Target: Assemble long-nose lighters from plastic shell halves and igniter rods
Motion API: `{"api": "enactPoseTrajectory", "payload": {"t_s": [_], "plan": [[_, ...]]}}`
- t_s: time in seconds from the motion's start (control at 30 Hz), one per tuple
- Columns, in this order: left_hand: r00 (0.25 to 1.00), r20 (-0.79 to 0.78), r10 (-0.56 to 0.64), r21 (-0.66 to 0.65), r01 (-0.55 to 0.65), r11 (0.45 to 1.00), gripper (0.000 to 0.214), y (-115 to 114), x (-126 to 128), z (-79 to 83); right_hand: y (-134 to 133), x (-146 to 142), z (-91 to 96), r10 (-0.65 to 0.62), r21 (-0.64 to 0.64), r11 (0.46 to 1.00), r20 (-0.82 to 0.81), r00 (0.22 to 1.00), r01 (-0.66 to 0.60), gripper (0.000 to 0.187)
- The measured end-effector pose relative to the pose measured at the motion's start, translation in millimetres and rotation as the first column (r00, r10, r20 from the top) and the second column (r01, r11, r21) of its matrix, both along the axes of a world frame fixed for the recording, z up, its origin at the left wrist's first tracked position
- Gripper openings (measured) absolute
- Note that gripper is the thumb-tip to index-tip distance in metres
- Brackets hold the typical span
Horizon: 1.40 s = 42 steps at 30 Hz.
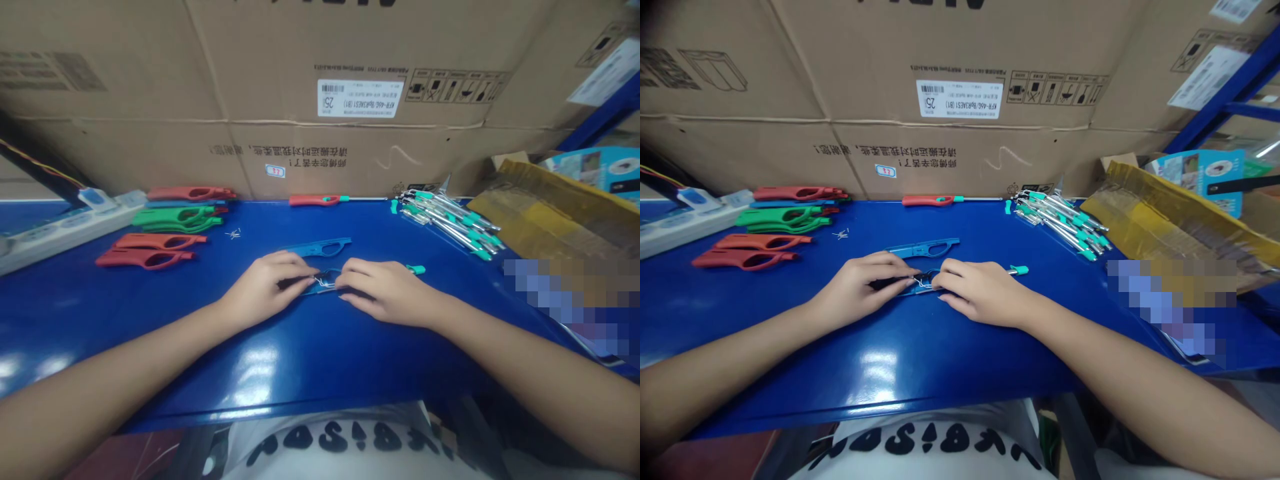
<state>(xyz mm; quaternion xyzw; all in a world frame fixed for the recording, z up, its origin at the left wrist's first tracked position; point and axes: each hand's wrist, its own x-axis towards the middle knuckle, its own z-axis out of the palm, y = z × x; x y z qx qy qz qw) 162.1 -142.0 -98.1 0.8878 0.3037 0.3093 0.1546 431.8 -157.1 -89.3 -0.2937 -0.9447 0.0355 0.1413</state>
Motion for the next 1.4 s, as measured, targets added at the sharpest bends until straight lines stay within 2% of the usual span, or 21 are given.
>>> {"api": "enactPoseTrajectory", "payload": {"t_s": [0.13,0.5,0.63,0.77,1.0,1.27,1.4], "plan": [[1.000,-0.011,-0.021,-0.014,0.021,1.000,0.024,-2.3,1.2,2.3,0.9,-0.4,0.6,-0.028,-0.062,0.998,-0.029,0.999,0.026,0.014],[1.000,-0.008,-0.020,-0.032,0.019,0.999,0.021,-4.1,1.0,2.0,2.1,0.7,0.0,-0.045,-0.114,0.993,-0.059,0.997,0.038,0.009],[0.994,-0.104,-0.034,0.063,0.040,0.997,0.022,-6.0,2.4,4.1,2.2,0.9,0.2,-0.053,-0.115,0.992,-0.052,0.997,0.047,0.008],[0.973,-0.231,0.023,0.175,0.018,0.984,0.024,-9.9,5.1,6.4,2.3,1.0,0.6,-0.054,-0.129,0.990,-0.050,0.997,0.047,0.009],[0.932,-0.351,0.089,0.246,0.000,0.969,0.028,-18.6,8.6,10.2,1.7,0.5,1.4,-0.067,-0.138,0.989,-0.053,0.996,0.059,0.009],[0.827,-0.549,0.122,0.214,-0.001,0.977,0.042,-36.5,4.2,24.9,1.9,1.2,1.6,-0.066,-0.140,0.988,-0.050,0.997,0.058,0.009],[0.852,-0.518,0.083,0.150,-0.005,0.989,0.042,-35.7,0.6,21.5,-0.4,2.2,4.5,-0.050,-0.151,0.988,-0.068,0.996,0.039,0.012]]}}
